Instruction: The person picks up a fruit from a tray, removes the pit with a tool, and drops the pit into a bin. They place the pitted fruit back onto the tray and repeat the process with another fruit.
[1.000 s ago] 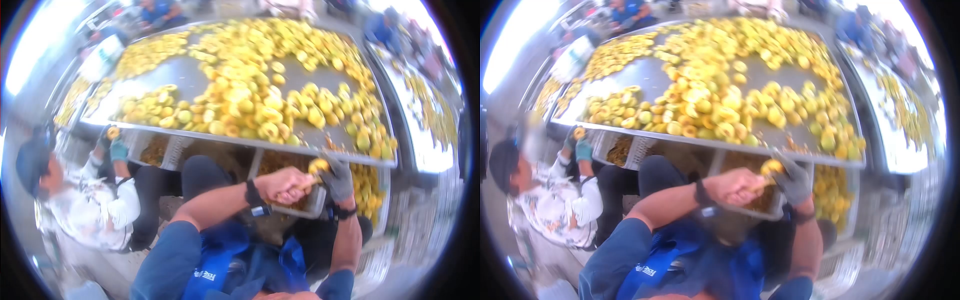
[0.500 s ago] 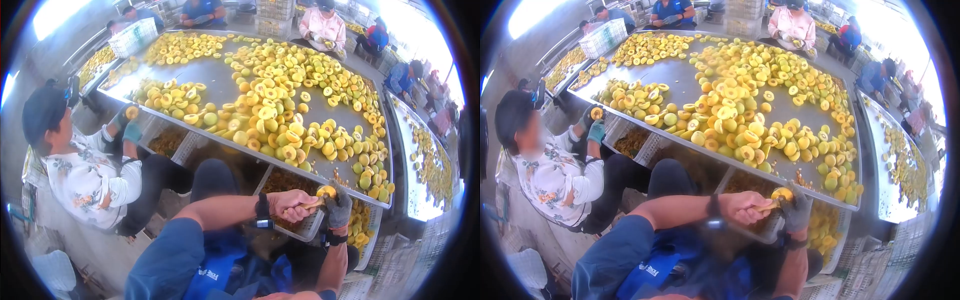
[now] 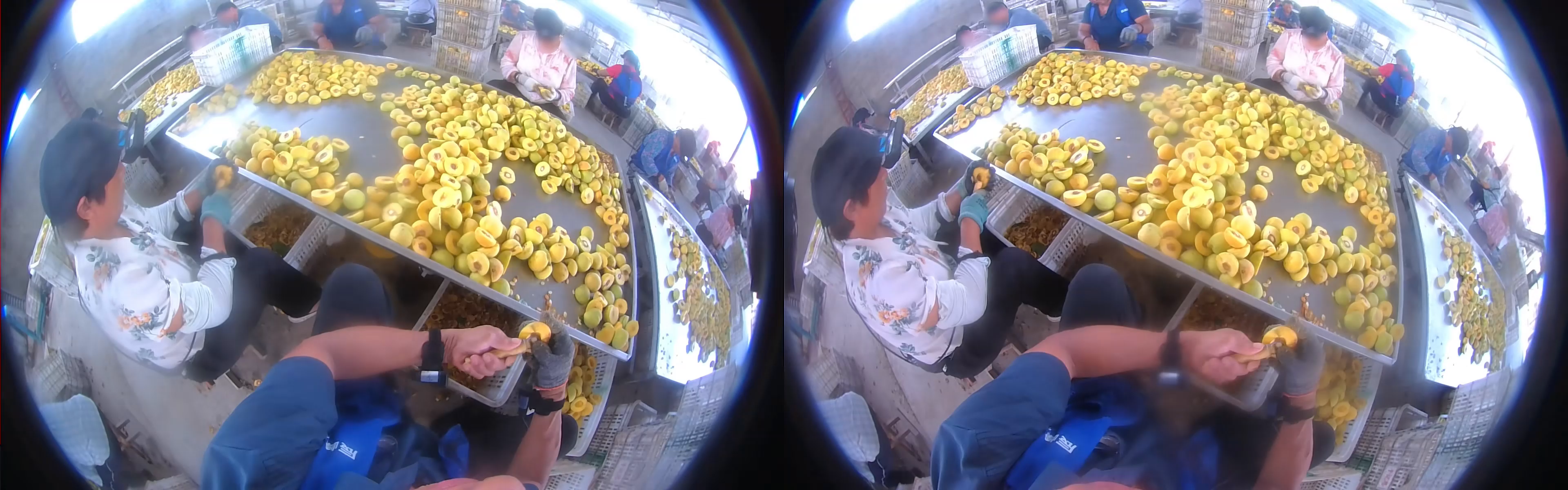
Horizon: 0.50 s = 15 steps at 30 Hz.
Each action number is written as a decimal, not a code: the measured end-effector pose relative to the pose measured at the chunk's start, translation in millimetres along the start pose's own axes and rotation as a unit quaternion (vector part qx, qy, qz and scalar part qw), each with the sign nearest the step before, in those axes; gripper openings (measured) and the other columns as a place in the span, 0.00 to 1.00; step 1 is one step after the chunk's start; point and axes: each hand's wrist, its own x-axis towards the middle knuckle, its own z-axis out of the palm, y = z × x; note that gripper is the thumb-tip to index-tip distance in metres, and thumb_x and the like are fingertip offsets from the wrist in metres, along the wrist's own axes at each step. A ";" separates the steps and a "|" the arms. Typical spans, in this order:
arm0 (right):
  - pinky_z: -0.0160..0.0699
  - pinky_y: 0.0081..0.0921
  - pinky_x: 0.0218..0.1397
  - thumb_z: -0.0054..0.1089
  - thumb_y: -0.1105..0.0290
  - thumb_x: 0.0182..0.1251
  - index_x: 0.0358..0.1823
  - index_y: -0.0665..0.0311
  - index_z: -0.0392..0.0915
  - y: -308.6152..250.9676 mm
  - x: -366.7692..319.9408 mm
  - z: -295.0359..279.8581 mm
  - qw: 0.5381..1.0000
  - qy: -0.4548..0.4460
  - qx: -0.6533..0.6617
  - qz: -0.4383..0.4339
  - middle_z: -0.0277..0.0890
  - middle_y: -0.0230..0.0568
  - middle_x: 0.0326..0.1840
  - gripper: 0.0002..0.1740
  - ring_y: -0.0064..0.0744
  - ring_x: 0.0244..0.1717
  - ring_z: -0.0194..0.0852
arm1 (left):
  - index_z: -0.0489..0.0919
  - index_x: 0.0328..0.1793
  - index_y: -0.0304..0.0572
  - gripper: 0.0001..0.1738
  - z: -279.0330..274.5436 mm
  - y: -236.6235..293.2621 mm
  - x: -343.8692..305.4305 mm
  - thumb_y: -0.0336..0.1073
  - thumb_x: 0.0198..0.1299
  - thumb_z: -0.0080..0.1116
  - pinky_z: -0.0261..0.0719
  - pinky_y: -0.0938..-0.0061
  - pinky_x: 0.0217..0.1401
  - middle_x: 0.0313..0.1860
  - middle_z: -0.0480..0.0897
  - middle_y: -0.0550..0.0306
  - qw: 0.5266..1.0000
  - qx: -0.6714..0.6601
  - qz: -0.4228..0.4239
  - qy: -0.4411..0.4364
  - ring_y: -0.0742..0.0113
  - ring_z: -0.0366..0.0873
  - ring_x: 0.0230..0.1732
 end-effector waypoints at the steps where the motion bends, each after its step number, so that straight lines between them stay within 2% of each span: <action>1: 0.84 0.28 0.53 0.73 0.71 0.66 0.65 0.73 0.78 -2.6 0.6 3.0 0.997 -0.008 0.077 0.017 0.85 0.46 0.53 0.27 0.33 0.51 0.84 | 0.73 0.44 0.43 0.20 -0.4 -0.5 -0.8 0.52 0.83 0.46 0.53 0.85 0.15 0.21 0.62 0.75 1.000 -0.008 0.004 -0.009 0.84 0.58 0.15; 3: 0.85 0.27 0.51 0.74 0.68 0.66 0.64 0.72 0.78 -6.6 -2.9 10.0 0.972 -0.023 0.229 0.055 0.85 0.46 0.53 0.28 0.31 0.50 0.84 | 0.73 0.45 0.43 0.20 -0.1 -4.2 -1.3 0.52 0.83 0.46 0.55 0.86 0.16 0.21 0.62 0.76 0.999 -0.027 0.009 -0.028 0.84 0.59 0.15; 6: 0.84 0.23 0.49 0.71 0.68 0.65 0.64 0.72 0.78 -7.3 -1.8 21.6 0.958 -0.022 0.286 0.010 0.85 0.47 0.53 0.28 0.29 0.49 0.84 | 0.74 0.43 0.43 0.22 4.9 0.7 -4.3 0.53 0.83 0.46 0.57 0.86 0.18 0.21 0.63 0.76 0.999 -0.033 0.005 -0.042 0.85 0.60 0.17; 8: 0.84 0.26 0.50 0.67 0.69 0.64 0.65 0.70 0.79 5.5 1.3 5.2 0.988 0.037 0.143 0.045 0.85 0.47 0.54 0.28 0.31 0.50 0.85 | 0.75 0.41 0.41 0.22 -7.9 5.0 -0.5 0.51 0.82 0.47 0.66 0.80 0.20 0.20 0.70 0.69 0.986 0.156 0.055 -0.009 0.78 0.68 0.16; 9: 0.84 0.27 0.51 0.65 0.69 0.64 0.66 0.70 0.79 15.1 4.2 -7.9 0.994 0.064 0.069 0.062 0.85 0.47 0.54 0.28 0.32 0.50 0.85 | 0.76 0.40 0.40 0.22 -18.5 7.8 3.0 0.50 0.82 0.47 0.70 0.76 0.21 0.19 0.73 0.66 0.965 0.249 0.081 0.009 0.74 0.72 0.16; 10: 0.85 0.27 0.50 0.65 0.71 0.64 0.67 0.69 0.78 25.6 5.0 -22.2 0.996 0.078 -0.004 0.042 0.84 0.47 0.56 0.29 0.32 0.51 0.84 | 0.77 0.40 0.39 0.21 -33.4 3.3 10.2 0.49 0.81 0.48 0.73 0.71 0.23 0.20 0.76 0.61 0.865 0.478 0.103 0.115 0.68 0.76 0.18; 11: 0.85 0.26 0.50 0.64 0.73 0.64 0.69 0.69 0.76 39.1 4.4 -40.5 0.993 0.092 -0.076 0.021 0.83 0.47 0.57 0.29 0.32 0.52 0.84 | 0.78 0.40 0.38 0.21 -50.3 -6.4 19.5 0.47 0.80 0.49 0.77 0.66 0.26 0.21 0.79 0.56 0.701 0.670 0.118 0.215 0.61 0.80 0.20; 12: 0.85 0.25 0.49 0.64 0.75 0.64 0.70 0.69 0.75 54.5 3.1 -61.0 0.983 0.105 -0.149 0.001 0.83 0.46 0.59 0.30 0.31 0.52 0.83 | 0.79 0.39 0.38 0.20 -58.6 -12.4 24.2 0.46 0.79 0.49 0.80 0.60 0.28 0.22 0.82 0.51 0.485 0.813 0.123 0.299 0.55 0.84 0.22; 15: 0.86 0.24 0.47 0.63 0.81 0.65 0.75 0.68 0.72 81.0 4.0 -109.1 0.920 0.137 -0.361 -0.066 0.80 0.45 0.63 0.34 0.30 0.55 0.82 | 0.83 0.38 0.35 0.22 -36.8 -16.2 10.7 0.48 0.73 0.53 0.86 0.48 0.43 0.30 0.87 0.35 0.426 0.836 0.087 0.335 0.39 0.89 0.36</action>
